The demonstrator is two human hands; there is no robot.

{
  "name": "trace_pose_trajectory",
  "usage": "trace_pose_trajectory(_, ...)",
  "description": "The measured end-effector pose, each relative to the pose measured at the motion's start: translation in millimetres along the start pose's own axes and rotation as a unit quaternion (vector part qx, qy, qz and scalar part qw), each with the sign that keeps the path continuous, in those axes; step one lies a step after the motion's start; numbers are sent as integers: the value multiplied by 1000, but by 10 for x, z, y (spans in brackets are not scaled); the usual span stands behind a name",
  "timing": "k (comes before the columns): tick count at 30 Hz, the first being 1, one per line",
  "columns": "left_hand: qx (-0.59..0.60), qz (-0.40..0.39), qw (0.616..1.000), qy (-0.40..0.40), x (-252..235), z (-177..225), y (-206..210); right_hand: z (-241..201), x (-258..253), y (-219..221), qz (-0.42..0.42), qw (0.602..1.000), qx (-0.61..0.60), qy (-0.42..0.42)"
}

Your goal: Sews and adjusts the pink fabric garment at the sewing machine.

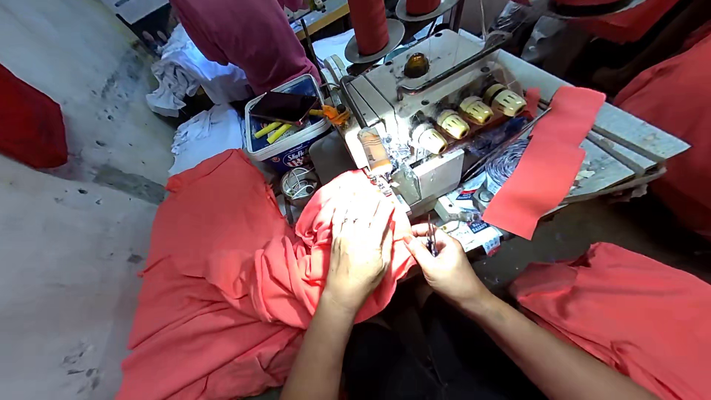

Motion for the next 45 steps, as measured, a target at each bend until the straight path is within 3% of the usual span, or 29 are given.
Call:
trace_pose_trajectory(18, 20, 3, 1000, 16, -11, -54, -4, 93, -30, -6, 6, 1000, 19, -3)
trace_pose_trajectory(28, 34, -34, 999, 7, -23, -115, -27, 89, -69, 0, -23, 999, 26, -14)
trace_pose_trajectory(33, 26, -62, 998, 2, 83, -70, -53, 216, 372, -217, -15, 985, 143, -100)
trace_pose_trajectory(35, 37, -21, 999, 20, 233, 113, -123, 445, 614, -416, 4, 978, 175, -109)
trace_pose_trajectory(38, 180, 16, 983, 37, 489, 434, -136, 838, 737, -868, 69, 981, 181, 0)
trace_pose_trajectory(41, 385, -71, 920, 32, 684, 602, 143, 1047, 593, -1211, 105, 981, 120, 107)
trace_pose_trajectory(45, 464, -151, 871, -55, 781, 571, 577, 1148, 355, -1174, 64, 975, -70, 200)
Point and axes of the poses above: each hand's wrist, its own x-axis away from the middle knuckle, its own y-axis out of the palm, z = x × y, the point moved 6 cm from there along -x, towards the middle knuckle, and after that the axes turned 10 degrees about x, right-handed, at the moved point
